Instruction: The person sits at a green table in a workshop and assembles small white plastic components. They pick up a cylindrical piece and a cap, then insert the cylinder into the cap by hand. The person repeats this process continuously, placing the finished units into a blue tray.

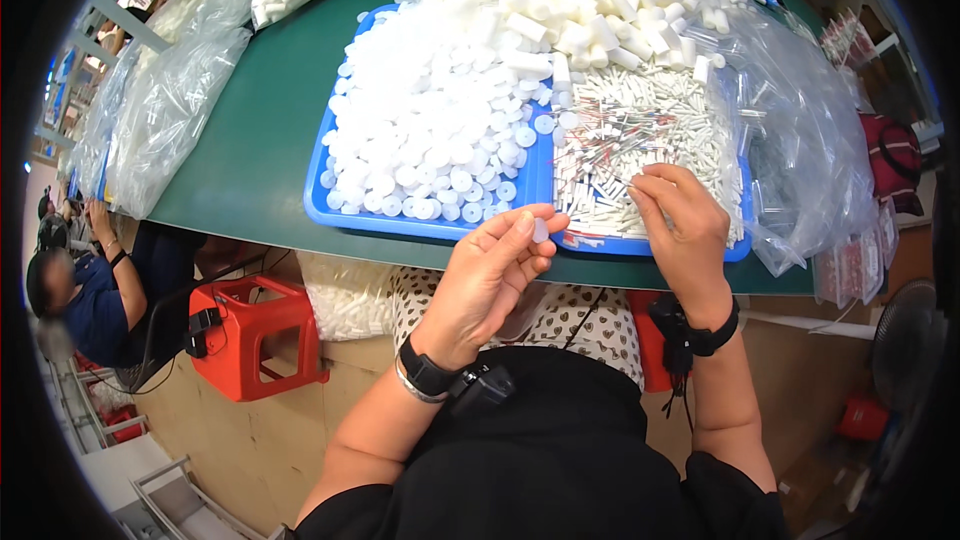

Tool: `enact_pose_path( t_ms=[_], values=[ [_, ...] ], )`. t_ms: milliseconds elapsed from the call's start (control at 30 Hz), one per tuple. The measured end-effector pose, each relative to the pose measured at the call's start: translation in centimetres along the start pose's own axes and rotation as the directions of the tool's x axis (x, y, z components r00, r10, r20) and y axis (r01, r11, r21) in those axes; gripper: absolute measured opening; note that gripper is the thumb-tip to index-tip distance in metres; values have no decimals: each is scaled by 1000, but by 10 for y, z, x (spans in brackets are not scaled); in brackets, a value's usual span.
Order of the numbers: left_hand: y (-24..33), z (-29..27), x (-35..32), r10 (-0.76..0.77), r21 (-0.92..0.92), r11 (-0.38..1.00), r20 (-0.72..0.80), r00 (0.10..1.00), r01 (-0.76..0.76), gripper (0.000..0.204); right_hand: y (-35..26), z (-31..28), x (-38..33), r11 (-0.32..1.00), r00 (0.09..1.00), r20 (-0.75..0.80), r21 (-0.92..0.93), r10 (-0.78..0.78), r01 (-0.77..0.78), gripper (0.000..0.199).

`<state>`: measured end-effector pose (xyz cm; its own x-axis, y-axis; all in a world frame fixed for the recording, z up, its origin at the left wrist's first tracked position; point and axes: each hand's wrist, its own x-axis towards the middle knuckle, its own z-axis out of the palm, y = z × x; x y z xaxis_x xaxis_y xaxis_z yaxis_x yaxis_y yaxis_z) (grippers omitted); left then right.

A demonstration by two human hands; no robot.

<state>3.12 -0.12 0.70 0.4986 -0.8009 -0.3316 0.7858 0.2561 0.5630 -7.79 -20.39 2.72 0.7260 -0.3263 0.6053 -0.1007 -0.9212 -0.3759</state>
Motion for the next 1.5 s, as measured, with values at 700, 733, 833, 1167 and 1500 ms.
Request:
enact_pose_path(
  t_ms=[700, 733, 833, 1167, 1500],
  values=[
    [-5, 4, -2, -39, -113, 993, 38, 999, 43, 46, -29, -18, 2, 763, 931, 236, 535, 278, -364, 8],
    [-5, 4, -2, -48, -116, 992, 39, 998, 52, 46, -33, -20, 3, 600, 893, 290, 664, 344, -446, 10],
    [-13, 1, -1, -75, -159, 983, 89, 993, 89, 44, -34, -24, 0, 343, 874, 426, 806, 231, -483, 14],
    [-12, 0, -2, -97, -220, 969, 83, 992, 113, 41, -40, -16, -3, 371, 871, 443, 787, 214, -492, 14],
    [-12, 3, -4, -63, -133, 989, 37, 997, 68, 41, -42, -19, -3, 391, 875, 434, 782, 217, -485, 13]
  ],
)
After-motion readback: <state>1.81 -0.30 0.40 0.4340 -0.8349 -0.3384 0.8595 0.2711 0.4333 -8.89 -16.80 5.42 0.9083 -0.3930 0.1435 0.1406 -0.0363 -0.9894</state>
